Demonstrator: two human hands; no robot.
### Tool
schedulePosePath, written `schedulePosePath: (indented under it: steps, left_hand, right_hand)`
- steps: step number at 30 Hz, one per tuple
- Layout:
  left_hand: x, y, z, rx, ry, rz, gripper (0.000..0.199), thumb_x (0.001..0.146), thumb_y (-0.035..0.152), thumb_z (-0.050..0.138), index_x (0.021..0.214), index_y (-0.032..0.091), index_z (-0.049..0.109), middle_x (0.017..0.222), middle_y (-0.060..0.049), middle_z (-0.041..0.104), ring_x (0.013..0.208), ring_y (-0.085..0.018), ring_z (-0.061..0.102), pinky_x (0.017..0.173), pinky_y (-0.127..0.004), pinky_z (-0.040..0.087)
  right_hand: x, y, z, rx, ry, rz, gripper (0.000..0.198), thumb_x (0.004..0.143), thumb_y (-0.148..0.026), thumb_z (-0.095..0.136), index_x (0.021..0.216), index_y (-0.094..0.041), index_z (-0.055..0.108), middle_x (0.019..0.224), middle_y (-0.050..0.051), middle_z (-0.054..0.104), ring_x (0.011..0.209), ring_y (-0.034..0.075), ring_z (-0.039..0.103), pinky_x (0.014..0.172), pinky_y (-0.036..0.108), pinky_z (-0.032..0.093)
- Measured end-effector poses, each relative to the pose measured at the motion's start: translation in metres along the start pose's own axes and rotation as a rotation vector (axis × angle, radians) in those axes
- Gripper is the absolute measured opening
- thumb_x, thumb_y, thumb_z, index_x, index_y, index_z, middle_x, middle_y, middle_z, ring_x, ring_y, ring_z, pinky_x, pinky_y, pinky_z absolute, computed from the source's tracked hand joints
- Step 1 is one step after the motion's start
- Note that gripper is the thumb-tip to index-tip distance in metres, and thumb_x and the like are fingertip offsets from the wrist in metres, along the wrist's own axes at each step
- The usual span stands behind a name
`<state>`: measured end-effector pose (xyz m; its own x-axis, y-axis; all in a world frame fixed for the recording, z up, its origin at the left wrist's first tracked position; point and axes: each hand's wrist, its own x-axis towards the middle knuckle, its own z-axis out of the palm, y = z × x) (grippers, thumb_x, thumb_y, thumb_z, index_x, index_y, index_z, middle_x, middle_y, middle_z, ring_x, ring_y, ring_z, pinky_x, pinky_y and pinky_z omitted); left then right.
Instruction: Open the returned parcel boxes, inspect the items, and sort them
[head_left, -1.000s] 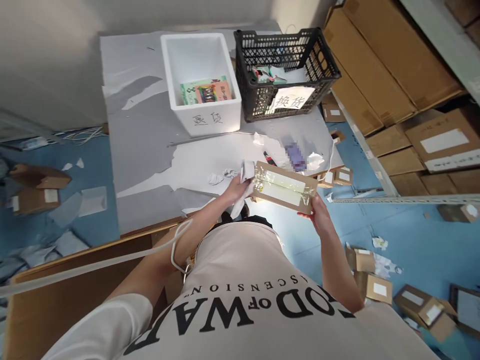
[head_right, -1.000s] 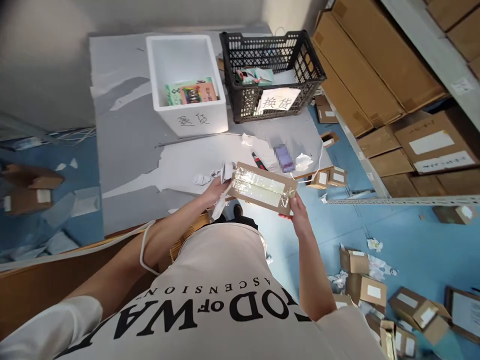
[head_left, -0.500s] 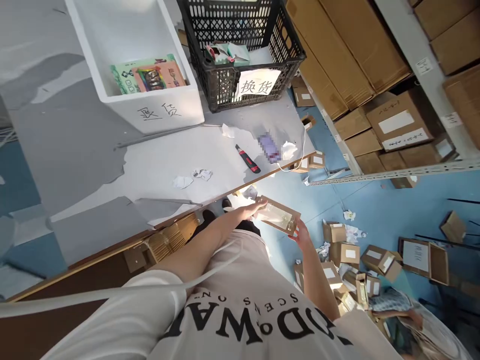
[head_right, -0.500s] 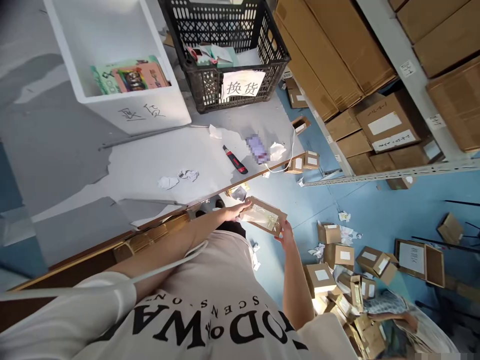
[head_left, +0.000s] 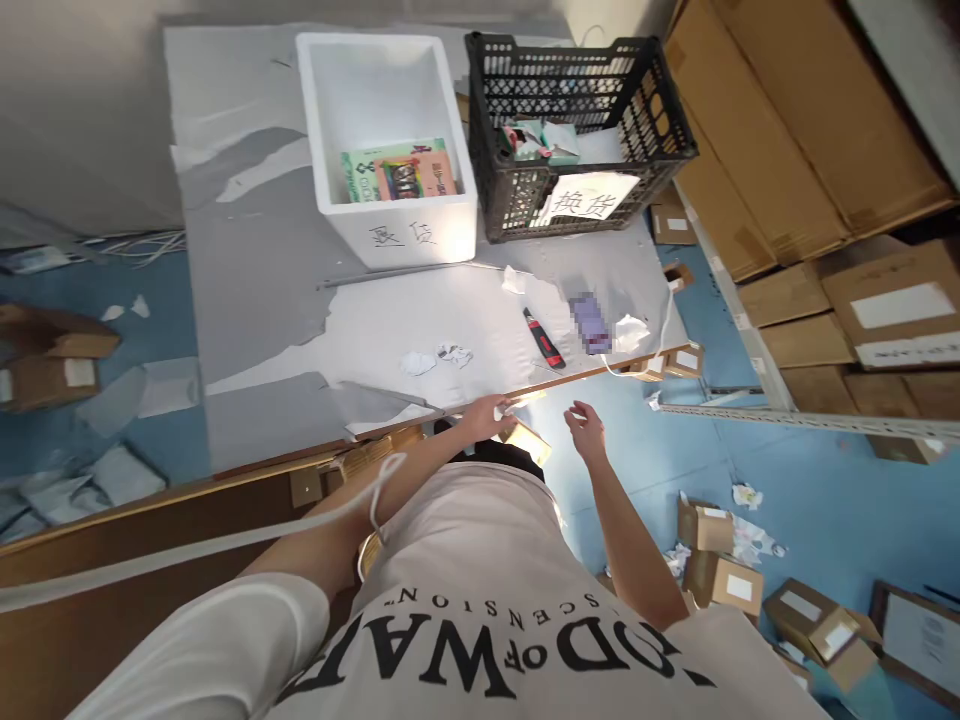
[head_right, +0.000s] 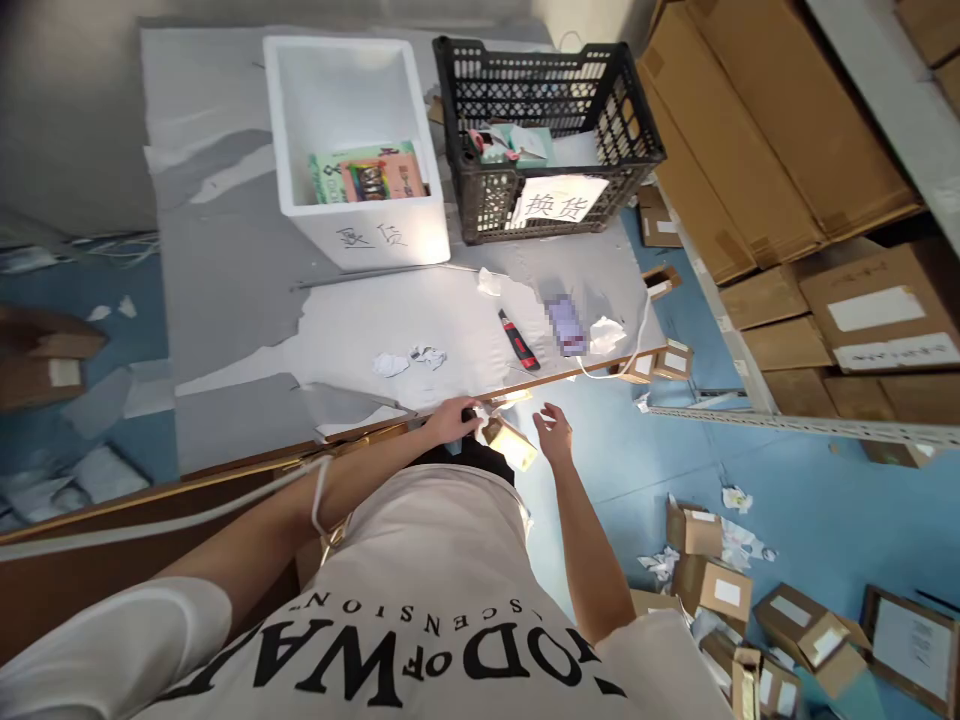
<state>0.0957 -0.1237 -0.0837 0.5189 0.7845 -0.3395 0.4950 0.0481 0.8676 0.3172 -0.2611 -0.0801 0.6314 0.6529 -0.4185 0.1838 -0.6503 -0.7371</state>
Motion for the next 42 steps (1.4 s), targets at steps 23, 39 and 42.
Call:
schedulePosePath:
  steps: [23,39,42]
  left_hand:
    - [0.031,-0.062,-0.129,0.579,0.317,-0.454,0.034,0.085,0.018,0.053,0.118,0.02,0.054,0.121,-0.013,0.057,0.115,-0.03,0.053,0.092,-0.041,0.045]
    - [0.027,-0.063,-0.119,0.311,0.43,-0.336,0.029,0.08,0.023,0.056,0.108,0.018,0.057,0.111,-0.012,0.062,0.107,-0.027,0.059,0.095,-0.041,0.046]
    - [0.031,-0.052,-0.105,0.131,0.479,-0.305,0.027,0.08,0.028,0.057,0.106,0.019,0.058,0.106,-0.008,0.064,0.097,-0.022,0.061,0.088,-0.037,0.05]
  right_hand:
    - [0.211,-0.19,0.159,-0.606,0.019,-0.317,0.027,0.091,-0.023,0.047,0.116,-0.018,0.057,0.147,0.015,0.035,0.136,0.031,0.027,0.105,0.048,0.032]
    - [0.181,-0.181,0.15,-0.676,-0.331,-0.545,0.028,0.085,-0.012,0.049,0.108,-0.019,0.062,0.096,0.01,0.067,0.09,0.025,0.06,0.08,0.033,0.044]
    - [0.161,-0.177,0.135,-0.621,-0.299,-0.559,0.028,0.091,-0.021,0.046,0.116,-0.02,0.057,0.103,0.008,0.066,0.094,0.023,0.06,0.083,0.032,0.046]
